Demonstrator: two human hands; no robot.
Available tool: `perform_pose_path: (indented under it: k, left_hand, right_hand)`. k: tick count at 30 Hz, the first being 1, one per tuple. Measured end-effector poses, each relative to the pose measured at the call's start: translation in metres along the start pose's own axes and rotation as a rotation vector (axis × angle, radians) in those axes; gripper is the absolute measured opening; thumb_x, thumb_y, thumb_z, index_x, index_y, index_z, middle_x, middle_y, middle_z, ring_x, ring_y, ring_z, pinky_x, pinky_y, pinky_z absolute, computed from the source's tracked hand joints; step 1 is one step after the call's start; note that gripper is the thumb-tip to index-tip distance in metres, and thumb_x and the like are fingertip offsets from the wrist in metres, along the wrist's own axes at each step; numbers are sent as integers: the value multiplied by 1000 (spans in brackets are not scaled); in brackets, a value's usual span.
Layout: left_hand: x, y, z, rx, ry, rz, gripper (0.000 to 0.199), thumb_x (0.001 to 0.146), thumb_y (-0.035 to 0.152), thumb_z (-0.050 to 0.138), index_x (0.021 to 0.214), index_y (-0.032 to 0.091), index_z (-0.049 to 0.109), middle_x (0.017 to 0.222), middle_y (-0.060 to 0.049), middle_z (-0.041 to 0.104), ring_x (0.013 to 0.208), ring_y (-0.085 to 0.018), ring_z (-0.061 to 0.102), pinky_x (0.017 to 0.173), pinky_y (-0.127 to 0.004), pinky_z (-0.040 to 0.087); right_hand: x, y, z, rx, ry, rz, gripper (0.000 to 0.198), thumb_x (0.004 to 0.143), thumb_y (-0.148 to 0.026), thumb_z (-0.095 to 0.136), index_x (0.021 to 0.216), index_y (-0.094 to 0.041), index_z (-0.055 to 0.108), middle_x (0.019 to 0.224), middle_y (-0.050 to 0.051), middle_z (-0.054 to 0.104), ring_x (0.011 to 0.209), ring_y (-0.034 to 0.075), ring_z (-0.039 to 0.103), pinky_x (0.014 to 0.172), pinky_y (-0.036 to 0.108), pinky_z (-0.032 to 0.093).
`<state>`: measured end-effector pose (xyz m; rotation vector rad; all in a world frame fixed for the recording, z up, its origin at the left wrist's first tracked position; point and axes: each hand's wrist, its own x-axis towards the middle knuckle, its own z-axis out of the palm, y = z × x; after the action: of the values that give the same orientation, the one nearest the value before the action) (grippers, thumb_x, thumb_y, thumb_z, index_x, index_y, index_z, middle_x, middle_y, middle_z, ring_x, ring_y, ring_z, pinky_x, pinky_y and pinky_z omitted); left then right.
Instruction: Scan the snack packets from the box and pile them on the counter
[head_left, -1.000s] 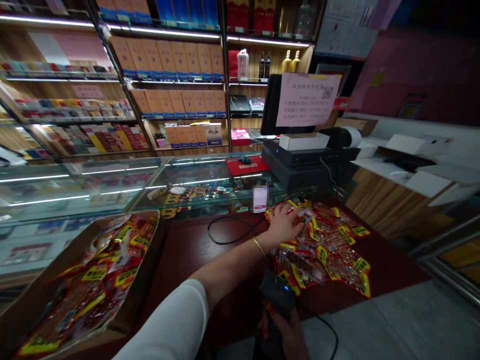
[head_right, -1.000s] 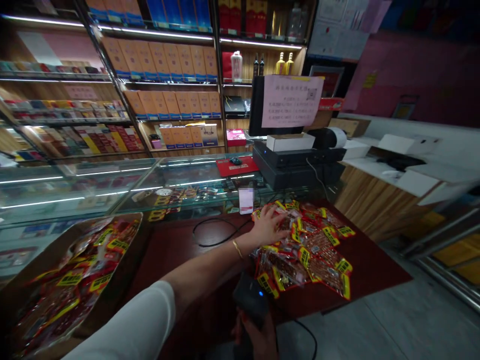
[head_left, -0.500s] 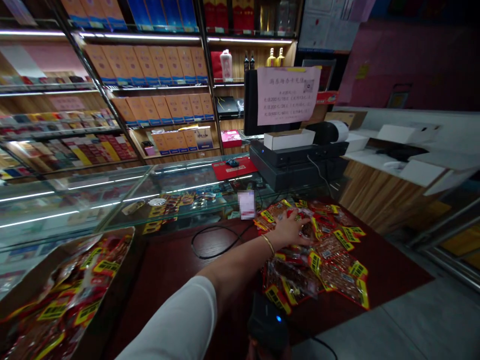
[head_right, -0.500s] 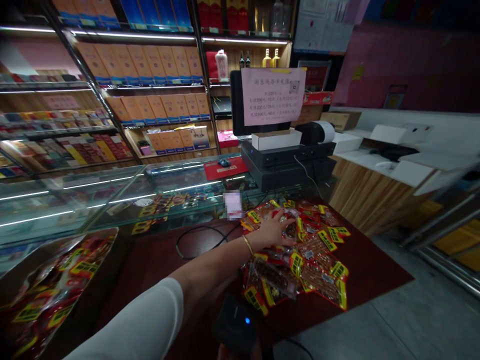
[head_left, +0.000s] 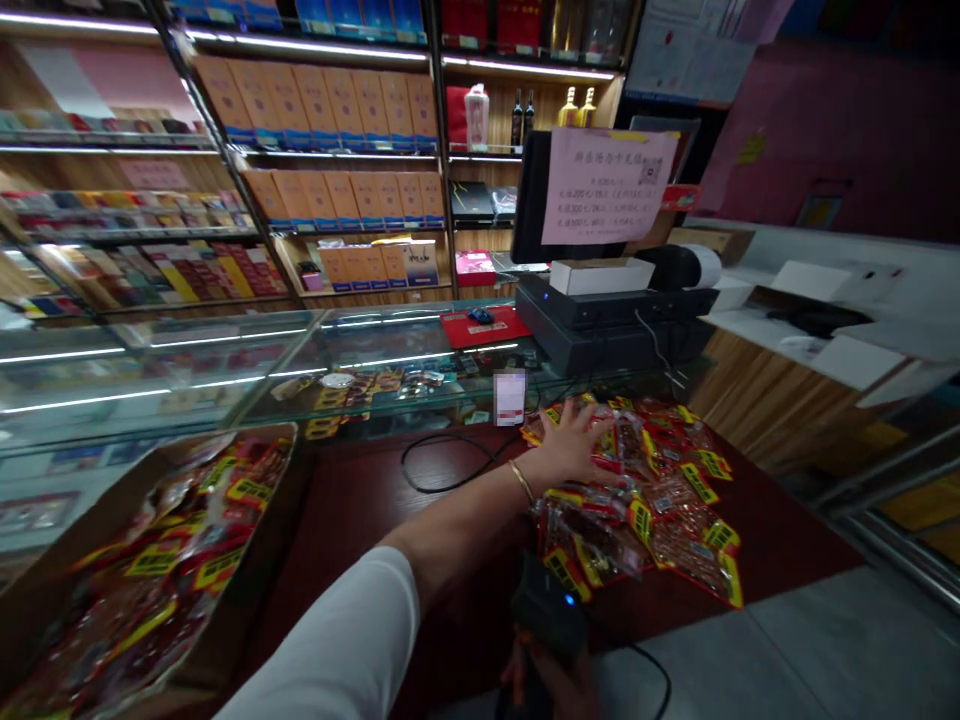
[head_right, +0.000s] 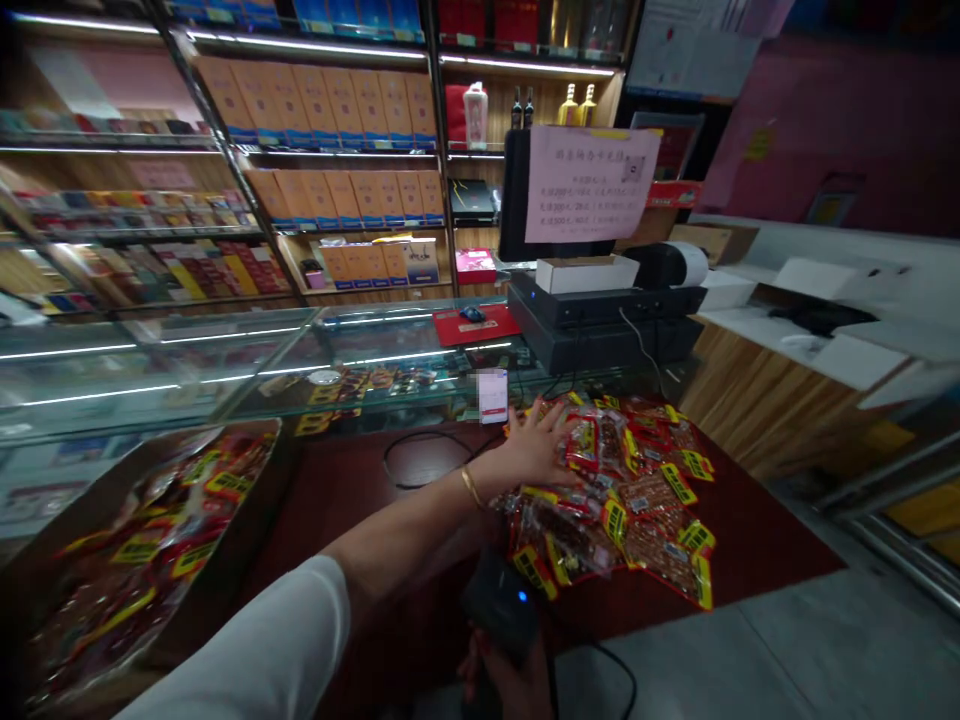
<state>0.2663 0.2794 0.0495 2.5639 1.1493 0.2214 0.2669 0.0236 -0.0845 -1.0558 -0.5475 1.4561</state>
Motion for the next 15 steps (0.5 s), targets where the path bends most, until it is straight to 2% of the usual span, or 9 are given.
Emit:
perform_pose_path:
  k: [2,4,7,9,10,12,14,15]
  left_hand:
    - [-50,-5,-21,43,31,-41,98,81,67,70,162,32,27,173,-11,15,156,-50,2,110,-87,8]
    - [-114,-13,-43,52,122,-91,83,87,58,68,158,32,36,170,-11,26,156,-45,13,116,-79,18]
    - [-231,-40,-73,29,431,-228,57,97,50,55,149,28,50,156,-9,51,150,-31,37,122,-55,33]
    - [-312,-74,-86,80,621,-486,52,98,49,48,141,22,58,144,-11,62,137,-29,54,118,-48,41]
    - [-350,-95,-89,124,636,-644,53,97,50,47,139,19,59,140,-13,65,132,-31,59,114,-49,44]
    - [-415,-138,-88,215,518,-951,57,95,50,47,138,14,60,138,-18,65,129,-36,61,110,-51,46]
    - [-462,-174,-79,266,363,-1164,63,90,51,54,137,10,59,141,-22,62,130,-42,59,107,-53,47]
    - [-479,-187,-74,260,314,-1210,67,85,54,60,136,10,59,140,-23,62,128,-44,59,104,-53,48]
  right_hand:
    - [1,-7,1,-49,-62,7,55,62,-67,88,81,-17,75,49,2,69,39,17,61,43,28,51]
    - [4,-13,3,-157,-138,-8,60,63,-73,84,82,-17,75,49,1,67,39,16,59,44,28,51]
    - [10,-16,9,-290,-217,-38,57,72,-70,79,86,-15,76,51,-1,64,40,14,57,50,30,54]
    - [12,-16,14,-344,-229,-41,53,75,-66,80,85,-13,77,52,0,65,42,14,59,47,27,50]
    - [13,-16,16,-374,-232,-47,52,75,-64,80,83,-13,77,52,0,65,42,15,59,46,26,48]
    - [14,-15,20,-433,-234,-67,51,76,-63,80,81,-13,77,52,0,65,43,15,59,45,25,46]
    - [14,-15,22,-477,-234,-90,51,76,-64,79,82,-13,76,52,0,65,44,15,59,47,25,47]
    - [13,-16,22,-494,-237,-100,51,77,-64,78,83,-13,76,53,0,65,44,15,60,47,25,47]
